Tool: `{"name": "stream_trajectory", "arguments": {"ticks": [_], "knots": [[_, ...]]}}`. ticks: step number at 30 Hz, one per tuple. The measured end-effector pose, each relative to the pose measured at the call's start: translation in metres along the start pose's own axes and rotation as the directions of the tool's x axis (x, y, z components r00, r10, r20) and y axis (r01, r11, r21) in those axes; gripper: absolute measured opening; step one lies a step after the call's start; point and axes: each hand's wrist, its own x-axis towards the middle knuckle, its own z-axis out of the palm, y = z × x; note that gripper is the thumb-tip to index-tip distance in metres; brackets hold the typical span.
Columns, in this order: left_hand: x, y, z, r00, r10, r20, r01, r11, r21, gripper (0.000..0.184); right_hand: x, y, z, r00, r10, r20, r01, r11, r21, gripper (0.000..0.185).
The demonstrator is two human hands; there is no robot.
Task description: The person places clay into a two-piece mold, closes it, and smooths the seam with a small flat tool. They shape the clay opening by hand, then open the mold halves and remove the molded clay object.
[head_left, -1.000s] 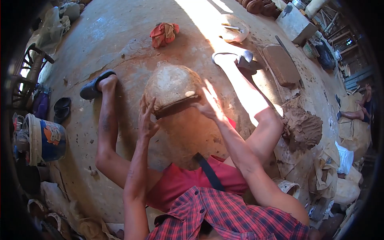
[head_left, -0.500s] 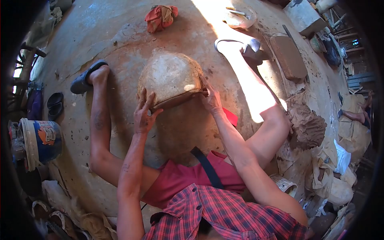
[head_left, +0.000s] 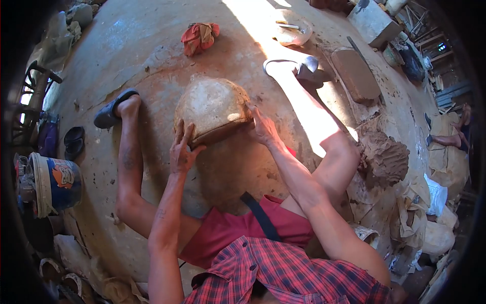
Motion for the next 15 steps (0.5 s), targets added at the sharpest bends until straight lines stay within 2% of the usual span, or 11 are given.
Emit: {"name": "stream_trajectory", "arguments": {"ticks": [1, 3, 6, 9, 10, 12, 13, 15], "knots": [[-0.001, 0.002, -0.003, 1.0, -0.007, 0.021, 0.007, 1.0, 0.014, 0.092, 0.001, 0.001, 0.001, 1.0, 0.003, 0.0, -0.003, 1.0, 0.001, 0.089], [-0.011, 0.003, 0.001, 0.998, -0.042, 0.051, 0.041, 0.999, 0.024, 0.091, 0.001, 0.005, 0.003, 0.991, 0.092, 0.1, -0.079, 0.989, -0.128, 0.092], [-0.011, -0.006, 0.007, 0.999, -0.034, 0.014, 0.034, 0.999, 0.02, 0.094, 0.001, 0.004, 0.006, 0.981, 0.138, 0.136, -0.121, 0.985, -0.123, 0.099], [-0.008, 0.001, 0.004, 1.0, 0.015, -0.014, -0.014, 0.998, 0.061, 0.096, 0.006, -0.001, -0.001, 0.979, 0.114, 0.171, -0.086, 0.983, -0.163, 0.103], [-0.006, 0.008, 0.002, 1.0, 0.01, 0.001, -0.01, 0.992, 0.127, 0.096, 0.013, -0.014, -0.009, 0.981, 0.1, 0.165, -0.073, 0.984, -0.162, 0.103], [-0.011, 0.022, -0.002, 0.999, -0.016, 0.028, 0.011, 0.982, 0.19, 0.096, 0.012, -0.04, -0.023, 0.993, -0.114, -0.006, 0.108, 0.953, -0.284, 0.096], [-0.008, 0.028, 0.0, 1.0, 0.025, 0.003, -0.025, 0.983, 0.183, 0.096, 0.013, -0.044, -0.026, 0.993, -0.116, 0.01, 0.114, 0.952, -0.283, 0.096], [-0.002, 0.029, 0.003, 0.998, 0.053, -0.023, -0.048, 0.984, 0.17, 0.096, 0.021, -0.045, -0.026, 0.944, -0.263, 0.2, 0.312, 0.908, -0.279, 0.084]]}}
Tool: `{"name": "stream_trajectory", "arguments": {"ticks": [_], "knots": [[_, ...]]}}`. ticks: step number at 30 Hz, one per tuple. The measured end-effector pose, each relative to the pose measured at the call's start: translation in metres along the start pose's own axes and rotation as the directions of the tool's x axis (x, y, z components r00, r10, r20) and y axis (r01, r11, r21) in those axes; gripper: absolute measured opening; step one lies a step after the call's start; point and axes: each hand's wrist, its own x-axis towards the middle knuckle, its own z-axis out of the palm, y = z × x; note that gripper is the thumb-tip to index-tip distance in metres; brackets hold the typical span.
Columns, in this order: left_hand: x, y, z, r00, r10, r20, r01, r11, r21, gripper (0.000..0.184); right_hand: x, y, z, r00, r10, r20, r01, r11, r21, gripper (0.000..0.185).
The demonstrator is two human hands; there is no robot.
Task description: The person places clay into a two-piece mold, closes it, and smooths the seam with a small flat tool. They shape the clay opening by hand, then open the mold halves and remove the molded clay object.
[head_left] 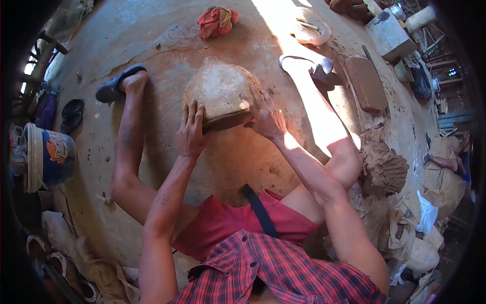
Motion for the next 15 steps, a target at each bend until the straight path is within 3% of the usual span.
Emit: {"name": "stream_trajectory", "arguments": {"ticks": [7, 12, 15], "knots": [[0.001, -0.005, 0.008, 1.0, 0.028, -0.005, -0.027, 0.996, 0.089, 0.096, 0.01, 0.004, 0.017, 0.989, -0.03, -0.144, 0.019, 0.997, -0.079, 0.07], [0.002, 0.01, 0.006, 0.999, 0.022, 0.023, -0.026, 0.987, 0.157, 0.097, 0.007, -0.01, 0.01, 0.998, -0.014, -0.056, 0.01, 0.997, -0.08, 0.066], [0.002, 0.003, 0.011, 0.999, 0.019, 0.046, -0.028, 0.978, 0.207, 0.096, 0.009, -0.005, 0.025, 0.995, -0.004, -0.096, -0.007, 0.994, -0.111, 0.066]]}}
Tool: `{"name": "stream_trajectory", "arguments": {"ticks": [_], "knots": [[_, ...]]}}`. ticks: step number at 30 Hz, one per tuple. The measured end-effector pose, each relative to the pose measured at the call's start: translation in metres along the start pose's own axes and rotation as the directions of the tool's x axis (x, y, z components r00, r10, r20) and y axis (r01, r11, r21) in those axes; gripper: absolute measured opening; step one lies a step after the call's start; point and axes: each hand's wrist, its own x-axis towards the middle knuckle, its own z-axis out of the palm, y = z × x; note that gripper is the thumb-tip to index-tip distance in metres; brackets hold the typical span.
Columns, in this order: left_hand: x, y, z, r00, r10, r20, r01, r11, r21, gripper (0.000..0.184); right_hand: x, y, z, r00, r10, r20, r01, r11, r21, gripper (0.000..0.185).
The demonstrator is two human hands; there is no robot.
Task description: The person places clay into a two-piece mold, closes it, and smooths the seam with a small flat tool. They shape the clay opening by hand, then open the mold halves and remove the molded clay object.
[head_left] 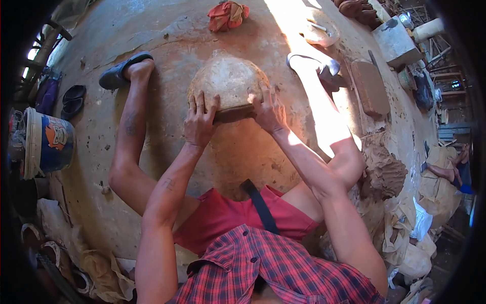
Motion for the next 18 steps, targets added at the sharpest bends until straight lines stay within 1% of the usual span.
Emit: {"name": "stream_trajectory", "arguments": {"ticks": [1, 3, 4, 5, 7, 9, 10, 12, 14, 16, 18], "knots": [[-0.001, 0.0, 0.002, 1.0, 0.005, -0.015, -0.005, 1.0, 0.005, 0.096, -0.004, -0.001, 0.002, 1.0, 0.005, 0.009, -0.005, 1.0, 0.003, 0.066], [0.001, 0.003, 0.004, 0.998, 0.017, -0.058, -0.016, 1.0, 0.012, 0.096, -0.001, 0.0, -0.001, 0.999, -0.021, -0.032, 0.022, 0.999, 0.04, 0.067], [0.002, 0.005, 0.005, 0.999, 0.007, -0.046, -0.006, 0.999, 0.032, 0.1, 0.001, 0.0, -0.005, 0.998, -0.029, -0.047, 0.031, 0.999, 0.034, 0.067], [0.004, 0.004, 0.006, 0.999, -0.003, -0.033, 0.005, 0.999, 0.054, 0.103, 0.0, -0.002, -0.008, 0.999, -0.042, -0.027, 0.042, 0.999, 0.006, 0.066], [0.009, 0.011, -0.004, 0.999, -0.025, -0.028, 0.027, 0.998, 0.056, 0.102, 0.005, -0.01, -0.016, 0.999, -0.051, 0.002, 0.051, 0.999, -0.016, 0.066], [0.004, 0.018, -0.003, 0.998, -0.062, 0.003, 0.062, 0.997, 0.042, 0.102, 0.004, -0.014, -0.018, 0.998, 0.014, 0.06, -0.018, 0.998, 0.067, 0.066], [0.006, 0.018, 0.0, 0.998, -0.061, -0.002, 0.061, 0.998, 0.034, 0.1, 0.005, -0.009, -0.009, 0.998, 0.015, 0.067, -0.019, 0.998, 0.068, 0.066], [0.005, 0.014, 0.004, 0.998, -0.057, 0.01, 0.057, 0.998, 0.03, 0.099, 0.001, -0.006, 0.008, 1.0, -0.002, -0.022, 0.002, 1.0, 0.006, 0.07], [0.006, 0.015, 0.006, 0.997, -0.071, -0.04, 0.07, 0.997, -0.022, 0.1, -0.006, -0.009, 0.012, 0.999, 0.008, -0.038, -0.007, 1.0, 0.027, 0.072], [0.007, 0.018, 0.003, 0.997, -0.049, -0.054, 0.049, 0.999, 0.016, 0.099, 0.003, -0.012, 0.0, 0.996, 0.0, -0.09, 0.003, 0.999, 0.035, 0.073], [0.01, 0.016, -0.001, 0.998, -0.034, -0.051, 0.037, 0.998, 0.054, 0.097, 0.0, -0.02, -0.007, 0.999, 0.0, -0.045, 0.002, 0.999, 0.047, 0.072]]}}
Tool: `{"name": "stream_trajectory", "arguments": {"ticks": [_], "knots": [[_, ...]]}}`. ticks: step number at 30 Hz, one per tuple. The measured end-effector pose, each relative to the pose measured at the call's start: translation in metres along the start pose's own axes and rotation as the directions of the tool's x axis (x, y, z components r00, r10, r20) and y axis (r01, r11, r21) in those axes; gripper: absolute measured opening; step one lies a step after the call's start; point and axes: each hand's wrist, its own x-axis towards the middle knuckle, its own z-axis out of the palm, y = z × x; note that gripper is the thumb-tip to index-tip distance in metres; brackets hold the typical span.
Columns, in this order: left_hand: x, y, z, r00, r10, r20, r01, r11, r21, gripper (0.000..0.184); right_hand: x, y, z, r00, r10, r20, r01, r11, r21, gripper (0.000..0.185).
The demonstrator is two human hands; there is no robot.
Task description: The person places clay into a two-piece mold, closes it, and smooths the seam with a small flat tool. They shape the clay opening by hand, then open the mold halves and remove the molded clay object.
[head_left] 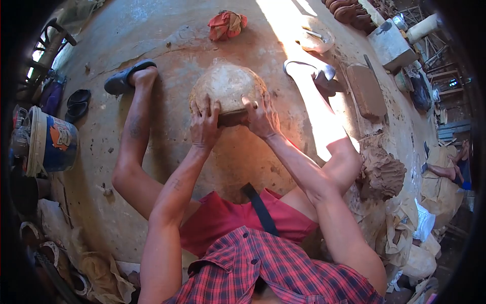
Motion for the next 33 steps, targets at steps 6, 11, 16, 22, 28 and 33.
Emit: {"name": "stream_trajectory", "arguments": {"ticks": [6, 11, 16, 22, 28, 33], "knots": [[-0.01, 0.001, 0.019, 0.999, -0.028, -0.038, 0.024, 0.996, -0.09, 0.101, -0.007, 0.002, 0.026, 0.998, 0.06, -0.029, -0.061, 0.998, -0.024, 0.079], [-0.007, 0.008, 0.008, 0.998, -0.024, -0.061, 0.023, 0.999, -0.031, 0.101, -0.002, -0.008, 0.01, 0.996, 0.086, -0.009, -0.086, 0.996, -0.003, 0.073], [-0.003, 0.006, 0.016, 0.995, -0.024, -0.101, 0.021, 0.999, -0.031, 0.101, -0.001, -0.011, 0.03, 0.991, 0.128, -0.023, -0.129, 0.991, -0.033, 0.074], [-0.005, 0.012, 0.011, 0.99, -0.043, -0.135, 0.034, 0.997, -0.068, 0.101, -0.001, -0.019, 0.014, 0.991, 0.112, -0.079, -0.116, 0.992, -0.055, 0.078], [-0.009, 0.01, 0.029, 0.982, -0.055, -0.181, 0.03, 0.99, -0.139, 0.097, -0.007, -0.021, 0.033, 0.984, 0.166, -0.062, -0.169, 0.985, -0.044, 0.087], [-0.008, 0.011, 0.023, 0.974, -0.05, -0.222, 0.021, 0.991, -0.131, 0.097, -0.003, -0.029, 0.021, 0.981, 0.165, -0.103, -0.17, 0.985, -0.039, 0.082]]}}
